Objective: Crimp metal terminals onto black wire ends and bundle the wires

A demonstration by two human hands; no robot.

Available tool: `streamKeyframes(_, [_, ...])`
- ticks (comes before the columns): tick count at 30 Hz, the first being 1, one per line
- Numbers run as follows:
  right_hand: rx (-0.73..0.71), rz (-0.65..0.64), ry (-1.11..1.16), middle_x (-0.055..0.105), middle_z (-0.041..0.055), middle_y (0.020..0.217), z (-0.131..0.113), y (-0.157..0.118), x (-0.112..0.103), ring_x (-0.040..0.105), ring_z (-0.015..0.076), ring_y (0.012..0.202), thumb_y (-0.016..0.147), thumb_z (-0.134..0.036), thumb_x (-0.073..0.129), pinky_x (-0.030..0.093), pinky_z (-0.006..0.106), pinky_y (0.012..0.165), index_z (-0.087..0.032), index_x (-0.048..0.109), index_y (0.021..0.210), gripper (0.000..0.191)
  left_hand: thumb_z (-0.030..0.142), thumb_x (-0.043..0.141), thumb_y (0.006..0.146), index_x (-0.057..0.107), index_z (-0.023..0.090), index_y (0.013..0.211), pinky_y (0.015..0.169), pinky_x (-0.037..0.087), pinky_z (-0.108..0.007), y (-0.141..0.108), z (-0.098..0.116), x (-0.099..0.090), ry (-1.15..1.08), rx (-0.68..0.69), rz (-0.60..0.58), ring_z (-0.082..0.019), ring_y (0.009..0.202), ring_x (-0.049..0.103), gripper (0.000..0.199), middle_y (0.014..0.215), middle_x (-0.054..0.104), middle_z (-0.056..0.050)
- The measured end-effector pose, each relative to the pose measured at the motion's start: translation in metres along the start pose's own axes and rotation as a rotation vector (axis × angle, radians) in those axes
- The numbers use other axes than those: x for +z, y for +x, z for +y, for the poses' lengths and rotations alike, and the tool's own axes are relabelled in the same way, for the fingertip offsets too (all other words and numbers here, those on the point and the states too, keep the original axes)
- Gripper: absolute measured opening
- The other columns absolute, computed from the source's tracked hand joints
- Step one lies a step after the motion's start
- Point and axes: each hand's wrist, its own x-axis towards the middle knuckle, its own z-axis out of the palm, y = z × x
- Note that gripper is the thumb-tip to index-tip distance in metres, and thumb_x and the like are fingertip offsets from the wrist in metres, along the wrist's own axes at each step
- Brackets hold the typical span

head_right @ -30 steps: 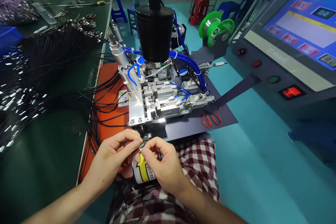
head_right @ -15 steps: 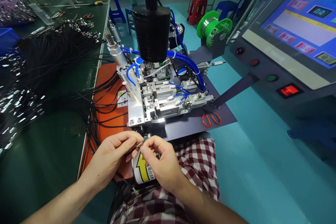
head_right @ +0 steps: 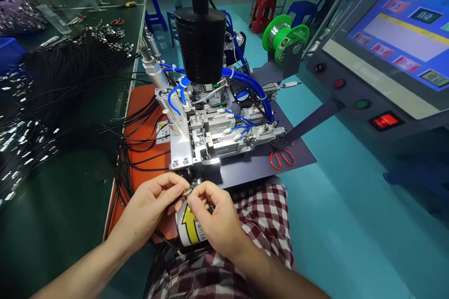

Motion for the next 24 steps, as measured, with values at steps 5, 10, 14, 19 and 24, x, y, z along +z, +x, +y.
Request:
streamKeyframes(5, [-0.008,0.016,-0.002,0.049,-0.0032,0.063,-0.005,0.0,-0.005,0.043,0.0093,0.056,0.084,-0.029,0.055,0.038,0.022,0.054,-0.017,0.052,0.071,0.018,0.035,0.058,0.083,0.056,0.022,0.099,0.042,0.043,-0.015,-0.006,0.004,-0.002,0.138,0.15,-0.041,-0.008,0.056,0.053,0.021,0.076,0.056,0.002])
streamKeyframes(10, [-0.052,0.054,-0.063,0.05,-0.0026,0.065,0.004,0.001,0.002,0.044,0.0098,0.059,0.085,-0.028,0.054,0.039,0.022,0.057,-0.017,0.053,0.072,0.017,0.031,0.06,0.083,0.057,0.017,0.093,0.042,0.034,-0.011,0.0,-0.001,-0.002,-0.07,0.094,-0.076,-0.003,0.047,0.044,0.017,0.058,0.049,0.006])
streamKeyframes(14, [-0.072,0.055,-0.11,0.054,-0.0013,0.067,0.009,0.004,0.003,0.047,0.0107,0.062,0.085,-0.029,0.054,0.04,0.023,0.059,-0.017,0.056,0.073,0.017,0.03,0.062,0.083,0.059,0.015,0.089,0.045,0.031,-0.01,0.006,-0.004,-0.004,-0.149,0.067,-0.086,-0.001,0.045,0.038,0.017,0.051,0.045,0.009])
streamKeyframes(19, [-0.041,-0.006,-0.057,0.057,-0.001,0.067,-0.001,0.009,-0.01,0.049,0.0103,0.061,0.082,-0.029,0.058,0.041,0.022,0.058,-0.016,0.059,0.076,0.014,0.03,0.063,0.081,0.059,0.014,0.083,0.042,0.029,-0.012,0.004,0.0,-0.004,-0.14,0.02,-0.074,-0.002,0.042,0.038,0.016,0.046,0.046,0.009])
streamKeyframes(24, [0.004,-0.022,0.096,0.054,-0.0025,0.064,-0.004,0.013,-0.012,0.047,0.0082,0.057,0.081,-0.031,0.061,0.041,0.019,0.053,-0.016,0.059,0.076,0.015,0.031,0.063,0.081,0.058,0.016,0.083,0.039,0.027,-0.012,0.002,0.001,-0.004,-0.131,-0.011,-0.079,-0.002,0.038,0.037,0.016,0.043,0.044,0.009])
